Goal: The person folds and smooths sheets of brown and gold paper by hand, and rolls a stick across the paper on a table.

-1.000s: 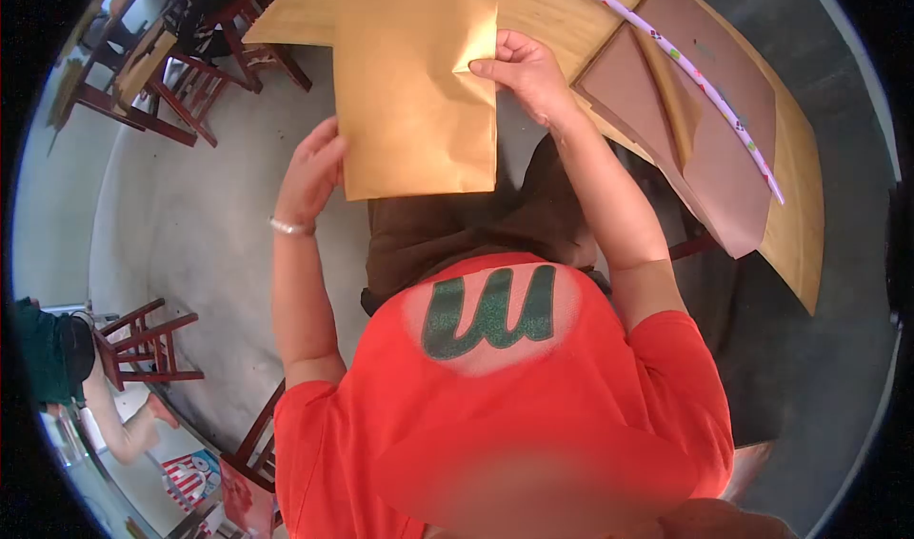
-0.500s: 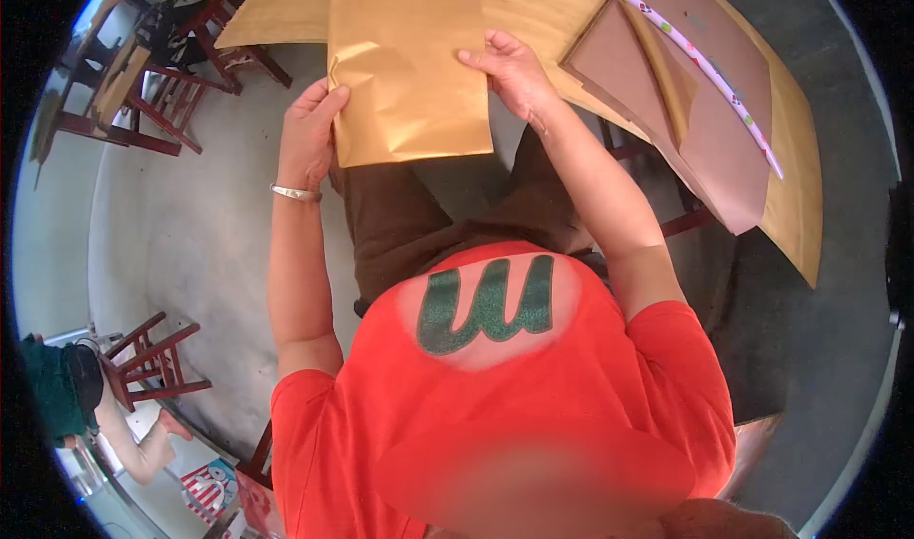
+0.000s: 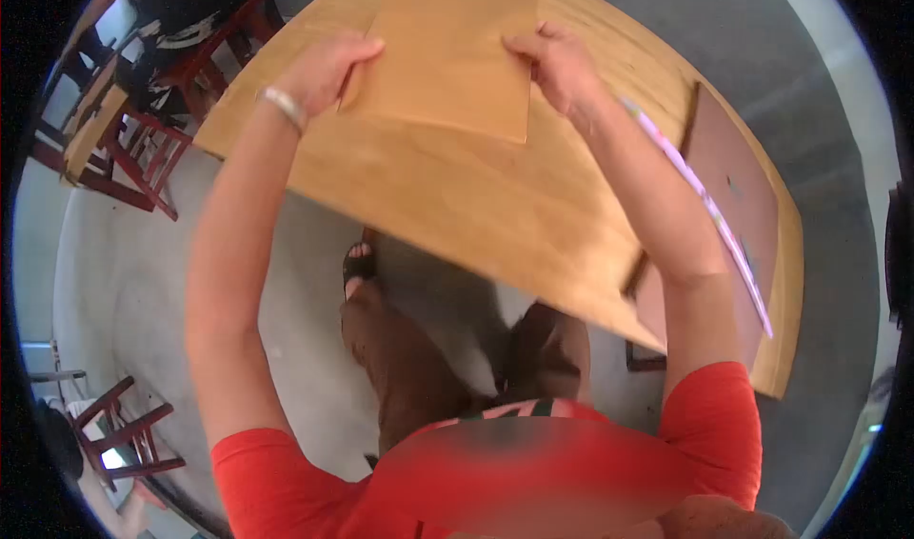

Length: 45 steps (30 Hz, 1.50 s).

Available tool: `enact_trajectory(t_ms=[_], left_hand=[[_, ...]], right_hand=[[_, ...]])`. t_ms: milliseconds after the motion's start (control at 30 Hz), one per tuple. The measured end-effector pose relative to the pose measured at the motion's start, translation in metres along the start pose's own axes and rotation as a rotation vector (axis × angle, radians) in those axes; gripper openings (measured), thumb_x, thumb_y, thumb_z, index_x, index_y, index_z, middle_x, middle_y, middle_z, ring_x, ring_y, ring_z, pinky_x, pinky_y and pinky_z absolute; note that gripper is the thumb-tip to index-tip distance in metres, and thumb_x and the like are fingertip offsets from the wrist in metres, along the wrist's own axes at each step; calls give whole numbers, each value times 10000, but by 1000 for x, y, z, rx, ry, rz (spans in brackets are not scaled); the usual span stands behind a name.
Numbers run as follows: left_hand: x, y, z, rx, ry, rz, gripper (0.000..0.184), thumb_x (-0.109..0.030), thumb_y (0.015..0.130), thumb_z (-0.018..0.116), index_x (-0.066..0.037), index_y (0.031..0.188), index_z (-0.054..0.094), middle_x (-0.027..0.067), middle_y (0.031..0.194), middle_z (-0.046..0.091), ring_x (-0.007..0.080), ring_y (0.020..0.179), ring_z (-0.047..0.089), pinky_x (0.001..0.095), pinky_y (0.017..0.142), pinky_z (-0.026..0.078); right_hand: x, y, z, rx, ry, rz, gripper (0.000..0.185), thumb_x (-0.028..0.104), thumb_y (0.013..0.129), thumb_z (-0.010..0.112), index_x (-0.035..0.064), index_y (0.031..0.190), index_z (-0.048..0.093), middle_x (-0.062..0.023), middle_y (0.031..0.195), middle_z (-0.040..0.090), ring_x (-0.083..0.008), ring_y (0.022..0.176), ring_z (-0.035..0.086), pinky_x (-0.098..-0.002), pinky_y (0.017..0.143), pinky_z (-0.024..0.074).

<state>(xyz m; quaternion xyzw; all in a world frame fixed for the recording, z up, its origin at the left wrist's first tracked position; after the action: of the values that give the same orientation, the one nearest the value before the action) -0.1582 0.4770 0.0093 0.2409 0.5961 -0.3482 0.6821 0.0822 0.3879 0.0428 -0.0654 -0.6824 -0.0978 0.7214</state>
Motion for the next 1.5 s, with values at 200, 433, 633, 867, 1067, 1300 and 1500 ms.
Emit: enact_trajectory(t_ms=[200,433,633,867,1067,1300,1500], left_hand=[[9,186,-107,-239,20,52,156,-196,863,625,-62,786,605,-20,627,534,92,498,467,259,446,362],[-5,214,-112,-351,67,-190,109,-131,831,626,-70,746,598,-15,619,520,89,506,451,261,444,343],[-78,272,-141,-363,-83,-227,189,-22,822,644,19,1006,621,64,881,658,129,714,627,249,627,518],[-164,387,-239,-479,355,108,199,-115,723,746,-36,898,697,57,829,683,139,758,632,284,707,519],[-149,454,-291,-618,745,148,227,-158,782,713,-83,996,706,69,938,708,190,815,666,311,756,531],[-109,447,-290,-689,1070,88,198,-229,827,638,-188,1008,708,93,1011,690,302,963,643,392,854,508],[-104,453,-307,-754,1005,266,204,-235,821,646,-181,1009,703,78,992,697,288,929,655,371,831,515]], right_hand=[[-35,172,-25,-106,27,-2,185,41,806,649,-22,976,611,-85,891,667,-180,717,631,-306,647,512],[-64,220,-47,-262,222,113,195,4,808,641,-22,997,600,-96,912,670,-165,737,638,-279,636,514],[-1,293,-50,-271,169,80,168,21,794,654,-20,940,581,-91,882,653,-170,767,625,-297,649,505],[39,422,-32,-397,141,19,245,8,771,673,-62,994,600,-112,914,653,-183,796,632,-308,663,516],[-1,514,-30,-413,132,-141,359,51,732,723,-63,1057,622,-122,940,683,-192,819,652,-308,689,532],[-72,533,-39,-573,-527,-44,471,122,730,740,-79,1127,588,-127,898,684,-182,780,659,-285,677,534],[-78,538,-42,-623,-454,-37,555,138,738,740,-70,1212,539,-149,1029,674,-195,820,664,-299,701,538]])
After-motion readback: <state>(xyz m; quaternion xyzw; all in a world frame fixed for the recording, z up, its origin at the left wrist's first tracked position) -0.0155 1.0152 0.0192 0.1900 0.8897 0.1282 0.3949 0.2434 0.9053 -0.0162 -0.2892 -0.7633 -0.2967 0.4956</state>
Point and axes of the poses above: each hand's wrist, its own y-axis towards the middle knuckle, its own z-axis out of the palm, x = y × z, the point moved 7 cm from there along y, towards the middle knuckle
